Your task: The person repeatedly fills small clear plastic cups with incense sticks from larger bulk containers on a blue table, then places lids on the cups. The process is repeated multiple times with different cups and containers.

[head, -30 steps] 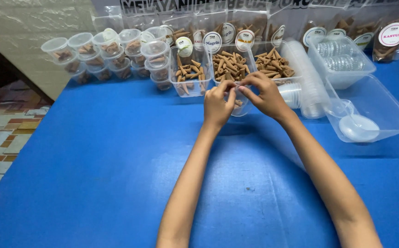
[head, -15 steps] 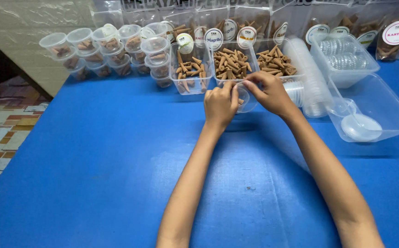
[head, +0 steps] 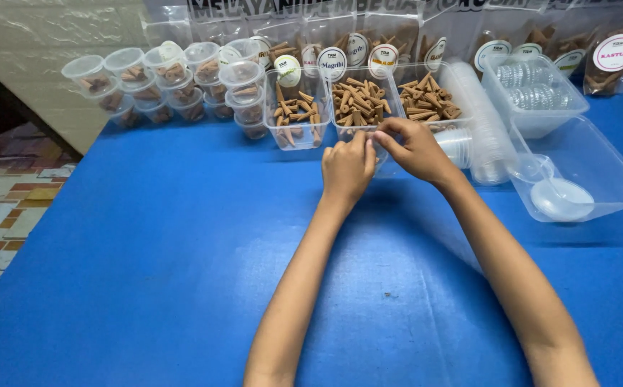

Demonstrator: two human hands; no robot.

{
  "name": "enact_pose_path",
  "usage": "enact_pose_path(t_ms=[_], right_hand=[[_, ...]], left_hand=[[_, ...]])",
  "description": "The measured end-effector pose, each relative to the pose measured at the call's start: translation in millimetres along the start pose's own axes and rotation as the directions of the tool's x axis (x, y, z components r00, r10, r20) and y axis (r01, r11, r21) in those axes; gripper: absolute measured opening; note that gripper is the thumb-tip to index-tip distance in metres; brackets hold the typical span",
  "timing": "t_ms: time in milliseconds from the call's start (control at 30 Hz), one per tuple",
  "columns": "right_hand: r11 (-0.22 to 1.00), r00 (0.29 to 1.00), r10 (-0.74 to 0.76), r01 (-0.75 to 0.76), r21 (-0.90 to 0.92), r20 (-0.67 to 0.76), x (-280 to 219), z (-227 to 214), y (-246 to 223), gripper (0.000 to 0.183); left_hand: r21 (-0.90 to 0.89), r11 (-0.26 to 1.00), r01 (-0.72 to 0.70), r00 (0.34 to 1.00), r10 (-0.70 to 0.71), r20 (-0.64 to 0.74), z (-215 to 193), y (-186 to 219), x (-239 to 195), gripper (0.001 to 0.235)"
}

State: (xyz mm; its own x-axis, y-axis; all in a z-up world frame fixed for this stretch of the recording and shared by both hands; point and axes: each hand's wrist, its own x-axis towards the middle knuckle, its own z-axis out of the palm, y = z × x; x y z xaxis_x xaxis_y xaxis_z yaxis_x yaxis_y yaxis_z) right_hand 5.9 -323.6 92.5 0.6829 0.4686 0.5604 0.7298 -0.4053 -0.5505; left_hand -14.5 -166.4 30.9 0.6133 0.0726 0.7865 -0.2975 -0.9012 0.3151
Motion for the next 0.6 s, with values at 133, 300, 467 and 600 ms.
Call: enact_pose_path(t_ms=[133, 300, 467, 600], right_hand=[[0.998, 0.998, 0.067, -0.067, 0.010, -0.008, -0.3, -6.4, 2.1, 0.017], [0.996, 0.996, 0.090, -0.090, -0.016, -0.014, 0.2, -5.6, -2.6, 0.018], [0.998, 0.997, 0.045, -0.042, -0.046, 0.070, 2.2, 1.6, -21.0, 0.018], [0.995, 0.995, 0.085, -0.082, -0.057, 0.055, 1.3, -5.1, -8.2, 0.020]], left_hand=[[-0.021, 0.998, 0.065, 0.998, -0.065, 0.018, -1.3, -3.1, 1.9, 0.017], [-0.098, 0.989, 0.113, 0.993, -0.108, 0.056, -11.8, -4.9, 7.2, 0.020], [0.026, 1.000, -0.016, 0.999, 0.016, 0.030, 3.4, -10.3, 4.4, 0.015], [-0.061, 0.997, 0.056, 0.995, -0.051, 0.091, -9.7, -8.1, 9.7, 0.019]])
